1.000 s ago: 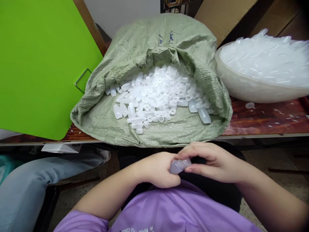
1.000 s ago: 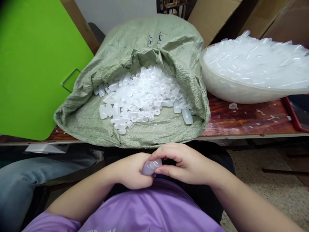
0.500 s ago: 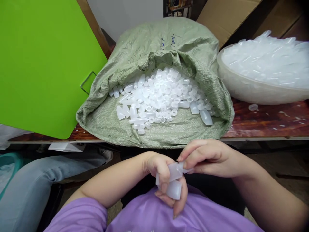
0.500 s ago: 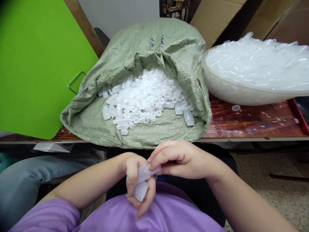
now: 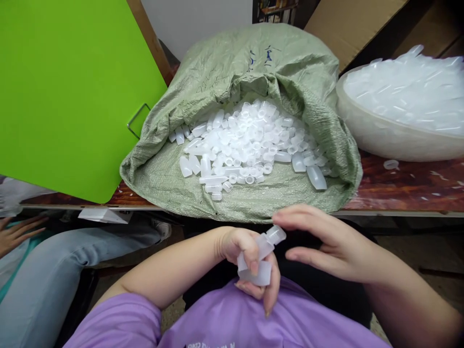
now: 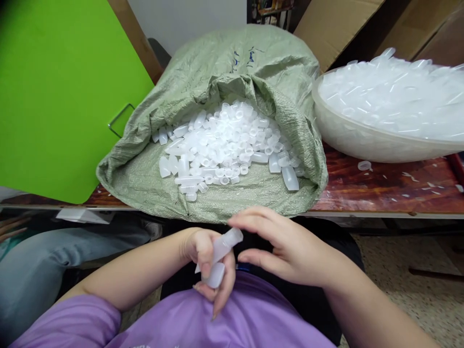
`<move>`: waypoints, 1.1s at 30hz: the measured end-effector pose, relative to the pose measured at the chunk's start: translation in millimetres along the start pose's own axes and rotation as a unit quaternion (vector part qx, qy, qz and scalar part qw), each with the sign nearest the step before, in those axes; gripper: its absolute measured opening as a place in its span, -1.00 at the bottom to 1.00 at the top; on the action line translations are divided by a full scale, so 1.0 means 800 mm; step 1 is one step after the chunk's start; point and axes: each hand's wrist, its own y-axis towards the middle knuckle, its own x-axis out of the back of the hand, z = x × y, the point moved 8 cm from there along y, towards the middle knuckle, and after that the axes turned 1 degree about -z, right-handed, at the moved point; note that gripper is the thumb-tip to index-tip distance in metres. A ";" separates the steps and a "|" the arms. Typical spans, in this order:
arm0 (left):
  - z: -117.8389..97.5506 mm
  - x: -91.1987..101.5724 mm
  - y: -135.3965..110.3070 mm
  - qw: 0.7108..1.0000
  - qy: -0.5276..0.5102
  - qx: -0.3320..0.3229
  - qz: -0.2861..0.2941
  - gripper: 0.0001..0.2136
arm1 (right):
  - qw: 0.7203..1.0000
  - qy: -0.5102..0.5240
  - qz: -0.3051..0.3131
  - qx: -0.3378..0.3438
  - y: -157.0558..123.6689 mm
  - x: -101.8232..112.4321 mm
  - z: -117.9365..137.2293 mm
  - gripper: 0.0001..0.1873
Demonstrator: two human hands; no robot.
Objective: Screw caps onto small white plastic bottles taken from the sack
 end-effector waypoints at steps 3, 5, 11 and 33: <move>0.004 0.000 0.000 0.999 0.030 -0.007 0.021 -0.74 | 0.998 -0.007 0.048 -0.032 -0.001 -0.012 -0.011 -0.71; 0.004 0.006 -0.002 0.999 0.043 -0.026 -0.005 -0.73 | 0.998 0.015 0.038 -0.052 0.000 -0.016 -0.016 -0.69; -0.002 0.026 -0.022 0.980 0.093 -0.044 -0.171 -0.82 | 0.992 0.065 0.083 -0.062 0.000 -0.032 -0.018 -0.78; 0.001 -0.003 -0.019 0.981 0.152 0.010 -0.121 -0.94 | 0.904 -0.174 -0.113 0.373 0.010 -0.031 0.066 -0.61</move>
